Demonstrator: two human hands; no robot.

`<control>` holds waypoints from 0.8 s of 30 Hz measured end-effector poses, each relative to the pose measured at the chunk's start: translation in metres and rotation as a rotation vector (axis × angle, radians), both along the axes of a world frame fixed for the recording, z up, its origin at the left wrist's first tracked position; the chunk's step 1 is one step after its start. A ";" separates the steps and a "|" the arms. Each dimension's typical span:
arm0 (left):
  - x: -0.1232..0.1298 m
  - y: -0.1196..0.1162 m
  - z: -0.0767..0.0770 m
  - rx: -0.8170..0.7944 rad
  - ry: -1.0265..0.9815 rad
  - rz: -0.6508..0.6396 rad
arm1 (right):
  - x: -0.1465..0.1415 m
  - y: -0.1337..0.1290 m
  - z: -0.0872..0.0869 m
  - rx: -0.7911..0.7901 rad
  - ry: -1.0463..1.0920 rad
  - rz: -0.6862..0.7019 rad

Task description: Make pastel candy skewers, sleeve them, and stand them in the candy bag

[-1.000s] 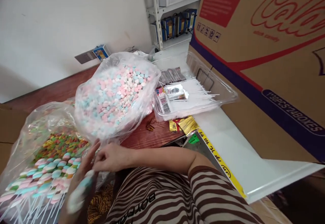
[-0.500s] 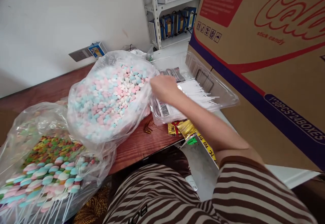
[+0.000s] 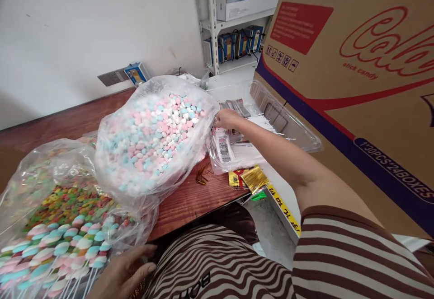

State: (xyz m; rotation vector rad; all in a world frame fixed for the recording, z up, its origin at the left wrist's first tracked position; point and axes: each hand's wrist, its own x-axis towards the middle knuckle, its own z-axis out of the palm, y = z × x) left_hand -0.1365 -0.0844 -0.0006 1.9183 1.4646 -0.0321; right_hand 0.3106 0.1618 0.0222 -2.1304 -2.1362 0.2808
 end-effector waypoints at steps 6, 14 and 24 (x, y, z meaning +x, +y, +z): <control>0.072 0.033 0.016 -0.102 -0.412 -0.333 | 0.022 -0.036 0.018 0.290 0.043 -0.137; 0.166 0.055 0.007 -0.244 -0.686 -0.705 | 0.029 -0.069 0.001 0.591 0.460 -0.496; 0.228 0.060 -0.004 -0.720 -1.085 -0.162 | -0.008 -0.126 0.005 1.121 1.024 -0.288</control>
